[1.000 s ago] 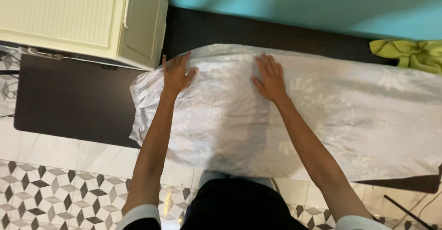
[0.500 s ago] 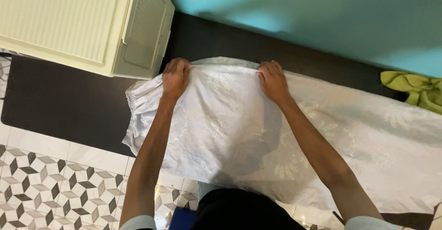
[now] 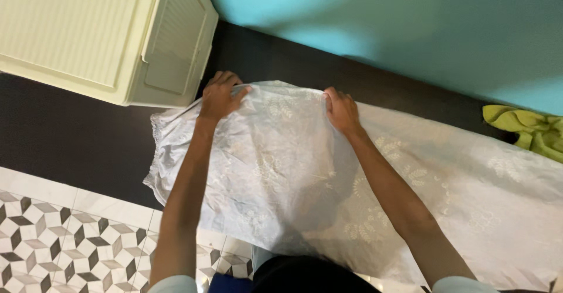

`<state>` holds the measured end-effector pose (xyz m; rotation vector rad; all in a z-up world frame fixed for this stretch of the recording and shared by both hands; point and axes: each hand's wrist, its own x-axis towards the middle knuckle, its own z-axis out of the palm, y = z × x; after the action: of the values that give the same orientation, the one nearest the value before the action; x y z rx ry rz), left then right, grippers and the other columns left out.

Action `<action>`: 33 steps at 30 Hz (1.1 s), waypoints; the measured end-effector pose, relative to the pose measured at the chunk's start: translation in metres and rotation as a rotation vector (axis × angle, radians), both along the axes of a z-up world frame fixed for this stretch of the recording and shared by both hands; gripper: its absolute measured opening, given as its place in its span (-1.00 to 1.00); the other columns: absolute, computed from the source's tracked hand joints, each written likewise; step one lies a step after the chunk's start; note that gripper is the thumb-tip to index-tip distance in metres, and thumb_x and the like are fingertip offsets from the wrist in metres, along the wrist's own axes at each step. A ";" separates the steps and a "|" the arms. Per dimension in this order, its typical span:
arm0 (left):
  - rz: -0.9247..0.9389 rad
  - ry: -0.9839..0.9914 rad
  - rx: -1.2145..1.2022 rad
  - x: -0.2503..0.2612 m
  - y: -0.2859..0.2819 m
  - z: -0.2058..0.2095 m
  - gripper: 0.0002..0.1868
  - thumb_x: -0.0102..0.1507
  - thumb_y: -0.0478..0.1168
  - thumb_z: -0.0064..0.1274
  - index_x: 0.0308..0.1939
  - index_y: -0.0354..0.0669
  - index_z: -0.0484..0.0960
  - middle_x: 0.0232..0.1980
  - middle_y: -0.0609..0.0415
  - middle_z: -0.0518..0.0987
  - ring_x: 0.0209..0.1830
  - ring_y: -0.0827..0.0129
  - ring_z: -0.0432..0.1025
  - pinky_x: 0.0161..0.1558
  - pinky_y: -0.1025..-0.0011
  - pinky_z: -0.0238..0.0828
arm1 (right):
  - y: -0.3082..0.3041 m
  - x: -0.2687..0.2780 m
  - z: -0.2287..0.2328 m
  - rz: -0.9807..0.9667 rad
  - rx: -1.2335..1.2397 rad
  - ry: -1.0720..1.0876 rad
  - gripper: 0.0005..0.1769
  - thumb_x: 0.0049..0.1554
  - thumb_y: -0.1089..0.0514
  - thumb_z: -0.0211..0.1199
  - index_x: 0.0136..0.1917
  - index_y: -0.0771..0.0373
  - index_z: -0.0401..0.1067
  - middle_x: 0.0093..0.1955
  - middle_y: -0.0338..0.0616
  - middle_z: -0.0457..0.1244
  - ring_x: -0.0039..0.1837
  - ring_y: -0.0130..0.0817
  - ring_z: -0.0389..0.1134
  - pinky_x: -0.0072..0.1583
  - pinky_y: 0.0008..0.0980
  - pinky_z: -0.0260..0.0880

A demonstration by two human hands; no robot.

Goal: The person folds a white patterned bed sheet on a dark table. They repeatedly smooth, align, and fold the sheet into a compact rectangle using both hands.

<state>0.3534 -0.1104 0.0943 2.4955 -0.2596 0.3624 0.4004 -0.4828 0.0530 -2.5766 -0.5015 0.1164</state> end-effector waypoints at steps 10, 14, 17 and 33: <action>0.151 0.459 -0.103 -0.003 -0.005 -0.011 -0.67 0.33 0.06 0.10 -0.11 -0.12 0.57 -0.52 -0.19 0.56 -0.42 -0.13 0.52 -0.29 -0.03 0.39 | -0.008 0.015 0.011 -0.036 0.218 0.403 -0.79 0.31 0.08 0.12 0.09 0.21 0.45 -0.19 0.16 0.36 -0.15 0.11 0.41 -0.06 -0.05 0.37; 0.179 0.272 0.006 0.005 -0.003 -0.026 -0.65 0.29 0.11 0.21 -0.24 -0.09 0.64 -0.46 -0.17 0.60 -0.40 -0.07 0.54 -0.34 0.04 0.43 | -0.001 0.012 0.011 -0.072 0.083 0.237 -0.68 0.32 -0.08 0.19 0.06 0.21 0.52 -0.21 0.16 0.38 -0.15 0.08 0.42 -0.07 -0.05 0.38; 0.176 0.129 0.028 -0.008 0.007 -0.030 -0.67 0.32 0.07 0.24 -0.24 -0.12 0.63 -0.31 -0.10 0.65 -0.32 -0.02 0.55 -0.30 0.10 0.46 | -0.020 0.003 0.009 -0.154 -0.050 0.251 -0.58 0.31 -0.17 0.19 0.03 0.25 0.53 -0.28 0.18 0.37 -0.20 0.09 0.42 -0.07 -0.02 0.38; 0.276 0.307 0.610 -0.053 0.041 -0.053 -0.76 0.35 -0.37 0.05 0.10 -0.16 0.58 0.11 -0.10 0.55 0.10 0.04 0.47 0.05 0.17 0.47 | -0.182 -0.051 0.013 -0.184 0.038 -0.129 -0.69 0.26 0.03 0.37 -0.03 0.37 0.54 -0.04 0.14 0.41 0.03 0.10 0.41 0.17 -0.01 0.33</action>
<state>0.3001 -0.0695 0.0416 3.1501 0.1256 -0.0074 0.3490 -0.6645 0.0659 -2.5895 -0.3064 -0.1221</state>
